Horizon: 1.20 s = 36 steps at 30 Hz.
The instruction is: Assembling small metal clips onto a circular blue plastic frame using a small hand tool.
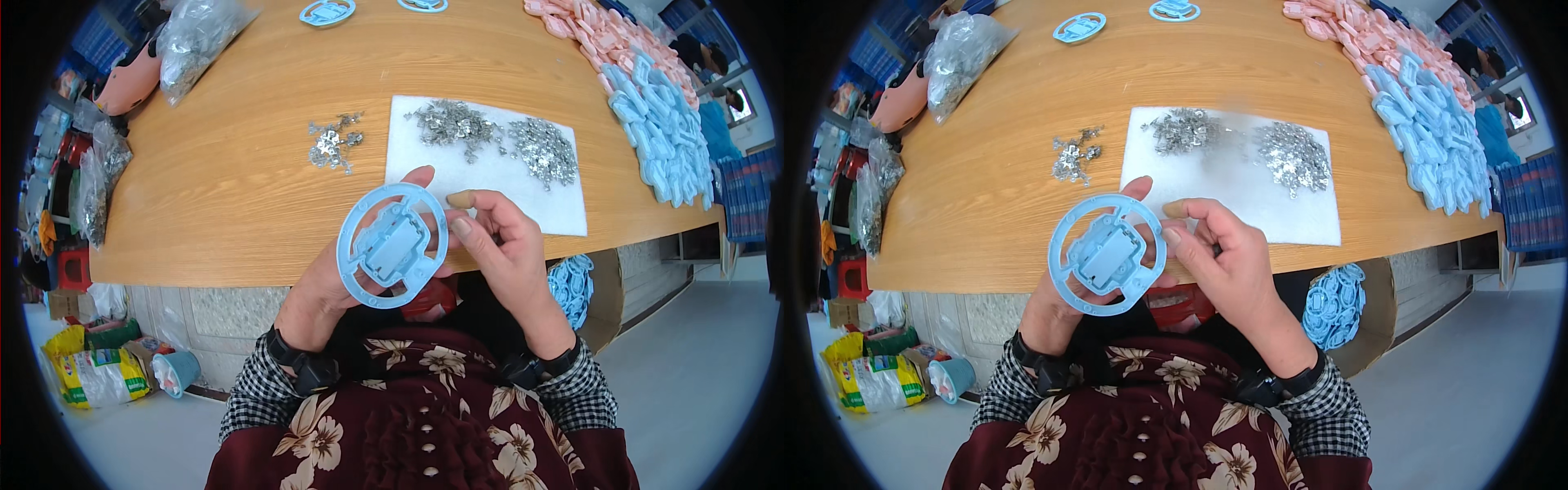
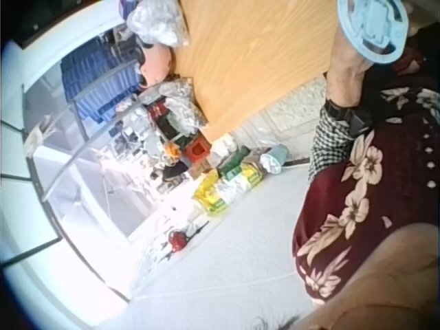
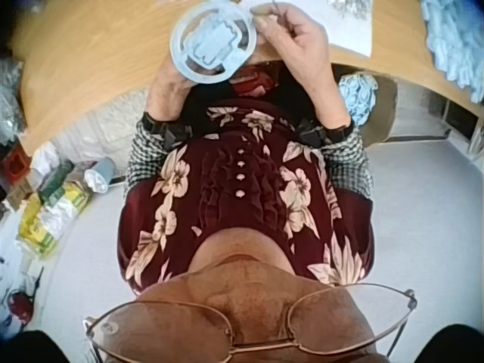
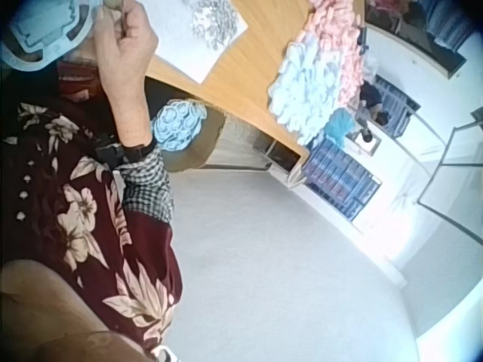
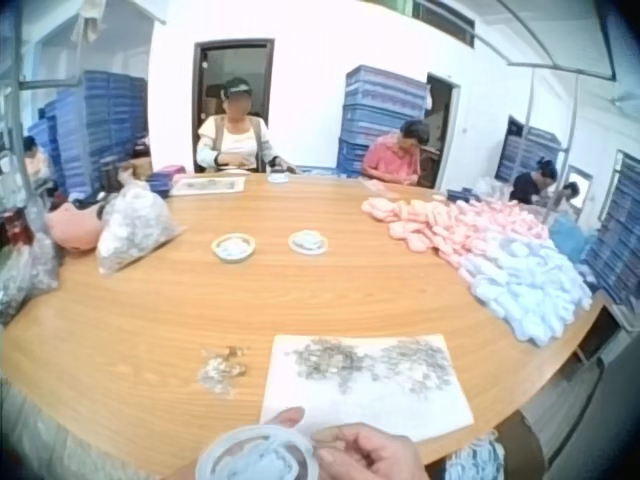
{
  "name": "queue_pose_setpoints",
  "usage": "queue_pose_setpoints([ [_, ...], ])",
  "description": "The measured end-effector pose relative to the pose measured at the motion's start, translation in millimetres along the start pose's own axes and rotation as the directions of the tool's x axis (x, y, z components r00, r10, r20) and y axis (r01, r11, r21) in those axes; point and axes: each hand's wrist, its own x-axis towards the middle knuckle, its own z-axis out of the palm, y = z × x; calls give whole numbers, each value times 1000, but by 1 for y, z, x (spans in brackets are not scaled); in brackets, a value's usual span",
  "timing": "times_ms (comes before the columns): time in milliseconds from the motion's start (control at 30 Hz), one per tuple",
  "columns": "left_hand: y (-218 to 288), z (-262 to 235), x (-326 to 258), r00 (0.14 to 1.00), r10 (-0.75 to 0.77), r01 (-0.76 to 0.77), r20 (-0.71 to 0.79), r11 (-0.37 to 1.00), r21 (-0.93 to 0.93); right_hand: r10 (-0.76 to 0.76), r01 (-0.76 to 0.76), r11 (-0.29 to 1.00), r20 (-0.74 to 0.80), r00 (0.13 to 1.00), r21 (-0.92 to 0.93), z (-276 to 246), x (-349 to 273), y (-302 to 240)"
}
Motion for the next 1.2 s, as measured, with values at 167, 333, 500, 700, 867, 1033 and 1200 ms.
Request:
queue_pose_setpoints([
  [167,-4,3,4,982,-189,188,-15,981,-53,244,-281,943,204,948,176,-14,5,-26],
  [333,-10,10,4,962,-272,268,-33,909,319,226,-256,934,142,964,248,-32,-8,-18],
  [500,-17,20,2,951,-233,257,-203,962,98,302,-280,919,-41,952,276,-53,-35,-8],
  [700,-27,26,4,961,-229,269,-156,906,327,396,-310,897,-256,882,316,-104,-90,17],
  [867,-32,30,7,962,-232,272,-141,837,476,471,-371,881,-593,652,292,-199,-181,46],
  [1033,-5,39,-2,972,-139,228,-191,762,606,374,-482,857,-864,337,184,-241,-248,117],
  [1200,32,58,17,975,-155,224,-161,642,734,163,-338,941,-857,489,-14,-199,-197,86],
])
